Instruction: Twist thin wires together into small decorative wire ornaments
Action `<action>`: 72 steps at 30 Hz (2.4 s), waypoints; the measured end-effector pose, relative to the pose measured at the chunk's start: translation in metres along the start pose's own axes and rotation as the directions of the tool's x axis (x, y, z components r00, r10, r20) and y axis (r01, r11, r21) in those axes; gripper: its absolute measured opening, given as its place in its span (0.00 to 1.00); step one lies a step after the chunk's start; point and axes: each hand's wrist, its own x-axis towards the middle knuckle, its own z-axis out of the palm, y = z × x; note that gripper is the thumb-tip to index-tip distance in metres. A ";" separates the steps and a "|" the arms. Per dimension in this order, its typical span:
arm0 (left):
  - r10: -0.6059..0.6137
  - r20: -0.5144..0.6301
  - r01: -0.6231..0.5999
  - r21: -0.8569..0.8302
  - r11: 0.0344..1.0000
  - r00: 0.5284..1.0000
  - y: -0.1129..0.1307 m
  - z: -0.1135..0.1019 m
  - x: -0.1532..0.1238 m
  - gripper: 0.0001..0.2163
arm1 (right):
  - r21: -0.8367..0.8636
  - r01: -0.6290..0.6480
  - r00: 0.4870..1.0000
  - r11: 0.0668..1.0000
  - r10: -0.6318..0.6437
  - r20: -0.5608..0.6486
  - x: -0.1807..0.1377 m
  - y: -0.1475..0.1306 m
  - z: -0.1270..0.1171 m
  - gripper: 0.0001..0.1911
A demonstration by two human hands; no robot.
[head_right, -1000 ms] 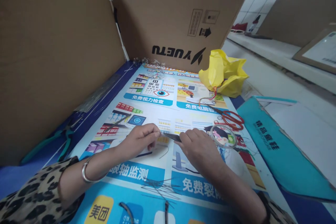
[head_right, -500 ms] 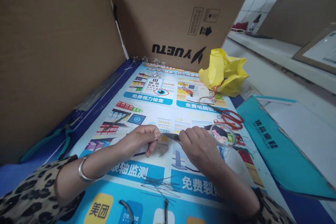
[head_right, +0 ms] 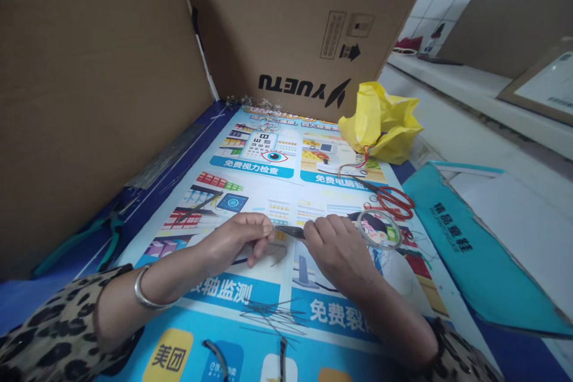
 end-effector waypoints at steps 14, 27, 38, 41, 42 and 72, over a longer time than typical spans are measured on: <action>-0.005 -0.072 -0.011 -0.213 0.977 0.997 -0.006 0.005 0.001 0.06 | -0.153 -0.067 0.998 0.986 0.065 -0.014 0.003 -0.012 -0.005 0.06; 0.000 -0.032 -0.015 -0.445 0.895 0.999 -0.010 0.008 0.000 0.09 | -0.204 -0.108 0.993 0.973 0.098 -0.061 0.004 -0.013 -0.002 0.07; -0.086 -0.075 0.057 -0.332 0.942 0.993 -0.006 -0.002 0.005 0.05 | -0.225 -0.089 0.995 0.970 0.076 -0.066 0.002 0.006 -0.004 0.07; -0.073 -0.068 0.048 -0.315 0.948 0.995 -0.007 -0.005 0.006 0.06 | -0.172 -0.126 0.992 0.977 0.120 -0.046 0.004 0.006 -0.005 0.09; -0.059 -0.063 0.036 -0.310 0.950 0.996 -0.008 -0.005 0.006 0.06 | -0.149 -0.130 0.991 0.980 0.126 -0.034 0.005 0.004 -0.005 0.10; -0.022 -0.080 0.013 -0.110 0.994 0.997 -0.015 -0.004 0.008 0.10 | -0.106 -0.042 0.993 0.994 0.053 0.107 0.003 -0.006 -0.001 0.08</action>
